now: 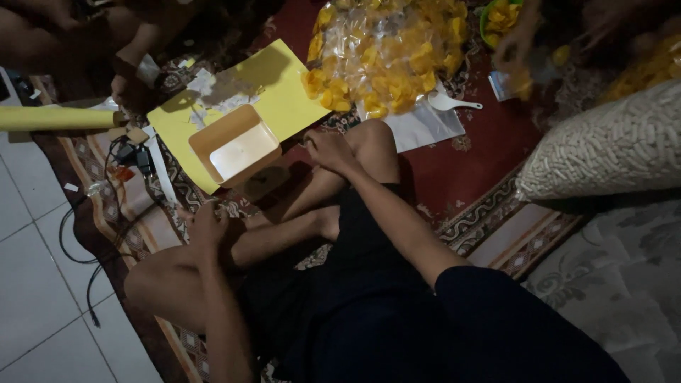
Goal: A person sitting on the floor packages small yellow-wrapped food items into a cardboard box.
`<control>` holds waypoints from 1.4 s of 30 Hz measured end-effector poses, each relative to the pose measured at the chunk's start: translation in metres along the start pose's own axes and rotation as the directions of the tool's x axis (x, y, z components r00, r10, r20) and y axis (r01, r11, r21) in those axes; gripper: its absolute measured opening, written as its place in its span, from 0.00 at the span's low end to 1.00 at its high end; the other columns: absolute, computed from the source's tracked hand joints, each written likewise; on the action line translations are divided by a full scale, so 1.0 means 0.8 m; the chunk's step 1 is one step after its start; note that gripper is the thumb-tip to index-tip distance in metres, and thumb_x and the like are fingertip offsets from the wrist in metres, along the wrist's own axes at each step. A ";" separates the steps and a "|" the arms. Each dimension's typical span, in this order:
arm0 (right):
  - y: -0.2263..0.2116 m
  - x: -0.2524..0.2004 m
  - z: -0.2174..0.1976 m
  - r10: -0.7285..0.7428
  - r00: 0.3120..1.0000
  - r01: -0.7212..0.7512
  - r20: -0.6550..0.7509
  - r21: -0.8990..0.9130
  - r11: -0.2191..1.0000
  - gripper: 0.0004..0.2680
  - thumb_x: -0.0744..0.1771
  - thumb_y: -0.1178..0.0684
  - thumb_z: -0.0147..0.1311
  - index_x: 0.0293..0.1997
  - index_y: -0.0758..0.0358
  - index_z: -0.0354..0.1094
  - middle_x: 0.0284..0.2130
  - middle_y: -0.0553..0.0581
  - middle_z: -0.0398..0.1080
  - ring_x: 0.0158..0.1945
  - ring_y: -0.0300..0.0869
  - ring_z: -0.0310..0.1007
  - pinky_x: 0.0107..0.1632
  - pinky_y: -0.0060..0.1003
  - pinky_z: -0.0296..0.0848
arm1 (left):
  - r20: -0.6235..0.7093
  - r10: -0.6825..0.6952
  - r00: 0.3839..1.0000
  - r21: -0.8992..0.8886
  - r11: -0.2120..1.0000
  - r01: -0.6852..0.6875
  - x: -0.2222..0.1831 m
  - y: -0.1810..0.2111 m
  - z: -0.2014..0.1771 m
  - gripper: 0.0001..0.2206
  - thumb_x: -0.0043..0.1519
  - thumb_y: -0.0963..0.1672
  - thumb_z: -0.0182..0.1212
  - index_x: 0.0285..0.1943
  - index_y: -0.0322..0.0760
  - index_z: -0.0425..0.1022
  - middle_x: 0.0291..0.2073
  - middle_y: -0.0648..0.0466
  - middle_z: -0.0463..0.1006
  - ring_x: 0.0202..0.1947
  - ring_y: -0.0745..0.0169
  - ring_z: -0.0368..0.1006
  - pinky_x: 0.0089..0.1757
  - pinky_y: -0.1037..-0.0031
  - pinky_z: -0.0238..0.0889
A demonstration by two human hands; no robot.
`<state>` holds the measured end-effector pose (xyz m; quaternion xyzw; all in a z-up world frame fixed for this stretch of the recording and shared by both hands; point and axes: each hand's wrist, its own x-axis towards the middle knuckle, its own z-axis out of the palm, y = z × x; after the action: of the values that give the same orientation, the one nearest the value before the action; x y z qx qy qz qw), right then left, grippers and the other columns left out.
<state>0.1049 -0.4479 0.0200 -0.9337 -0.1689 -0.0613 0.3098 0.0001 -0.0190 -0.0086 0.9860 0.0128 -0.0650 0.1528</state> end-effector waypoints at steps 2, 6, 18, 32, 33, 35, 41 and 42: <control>-0.002 0.000 -0.004 -0.013 1.000 0.014 -0.024 0.018 1.000 0.12 0.78 0.49 0.48 0.61 0.60 0.81 0.36 0.71 0.83 0.44 0.66 0.88 0.52 0.57 0.85 | 0.001 0.000 1.000 0.015 1.000 0.000 0.006 -0.010 0.009 0.20 0.84 0.52 0.56 0.79 0.44 0.83 0.63 0.45 0.90 0.68 0.44 0.84 0.73 0.41 0.62; -0.021 -0.027 -0.031 0.054 0.966 -0.011 -0.254 0.171 0.985 0.12 0.79 0.52 0.50 0.68 0.54 0.82 0.47 0.63 0.88 0.53 0.59 0.91 0.59 0.51 0.86 | -0.032 0.024 0.999 -0.095 0.995 -0.027 -0.007 -0.006 0.003 0.21 0.87 0.52 0.54 0.80 0.41 0.83 0.64 0.42 0.90 0.68 0.40 0.84 0.71 0.35 0.63; 0.379 -0.231 -0.208 0.326 0.597 -0.432 -0.733 0.049 0.901 0.07 0.75 0.60 0.60 0.58 0.58 0.82 0.47 0.66 0.85 0.52 0.67 0.86 0.56 0.60 0.82 | -0.097 0.084 0.992 -0.049 0.995 -0.089 0.003 -0.017 0.013 0.17 0.80 0.47 0.59 0.74 0.45 0.86 0.58 0.50 0.91 0.61 0.45 0.88 0.63 0.40 0.79; 0.616 -0.229 -0.280 0.626 0.679 -0.672 -0.384 0.017 0.740 0.13 0.68 0.53 0.63 0.58 0.55 0.88 0.57 0.63 0.86 0.59 0.62 0.86 0.59 0.55 0.81 | -0.408 0.129 0.904 -0.090 0.980 -0.180 -0.024 0.006 -0.027 0.25 0.79 0.41 0.63 0.87 0.30 0.80 0.70 0.33 0.84 0.71 0.28 0.78 0.65 0.41 0.69; 0.599 -0.228 -0.285 0.712 0.614 -0.742 -0.340 0.060 0.668 0.11 0.69 0.49 0.58 0.50 0.46 0.90 0.54 0.59 0.88 0.57 0.63 0.86 0.54 0.55 0.80 | -0.451 0.059 0.891 -0.232 0.956 -0.180 -0.036 0.022 -0.045 0.26 0.79 0.39 0.62 0.89 0.29 0.79 0.73 0.32 0.82 0.74 0.29 0.75 0.69 0.44 0.65; 0.593 -0.237 -0.282 0.671 0.618 -0.645 -0.409 0.224 0.731 0.07 0.71 0.51 0.64 0.52 0.50 0.89 0.51 0.55 0.87 0.54 0.52 0.85 0.54 0.48 0.81 | -0.564 -0.028 0.825 -0.299 0.938 -0.173 -0.055 0.058 -0.059 0.20 0.84 0.40 0.59 0.85 0.28 0.77 0.71 0.33 0.81 0.71 0.31 0.76 0.68 0.48 0.68; 0.482 -0.225 -0.320 0.583 0.560 -0.261 -0.589 0.542 0.799 0.05 0.77 0.49 0.74 0.59 0.53 0.86 0.53 0.59 0.85 0.58 0.45 0.84 0.64 0.52 0.84 | -0.501 -0.054 0.864 0.124 0.983 0.133 -0.065 0.135 0.082 0.16 0.79 0.45 0.70 0.68 0.25 0.84 0.53 0.38 0.84 0.56 0.38 0.84 0.59 0.59 0.77; 0.453 -0.213 -0.329 0.577 0.542 -0.168 -0.611 0.594 0.787 0.07 0.78 0.48 0.75 0.61 0.55 0.86 0.54 0.59 0.86 0.59 0.43 0.83 0.65 0.56 0.85 | -0.457 -0.057 0.888 0.255 0.948 0.192 -0.066 0.146 0.118 0.17 0.76 0.47 0.73 0.65 0.25 0.86 0.49 0.38 0.85 0.53 0.39 0.85 0.56 0.61 0.79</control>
<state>0.0712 -0.9251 -0.0090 -0.7251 0.1801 -0.3392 0.5716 -0.0583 -0.1589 -0.0555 0.9834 0.1016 0.1504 -0.0064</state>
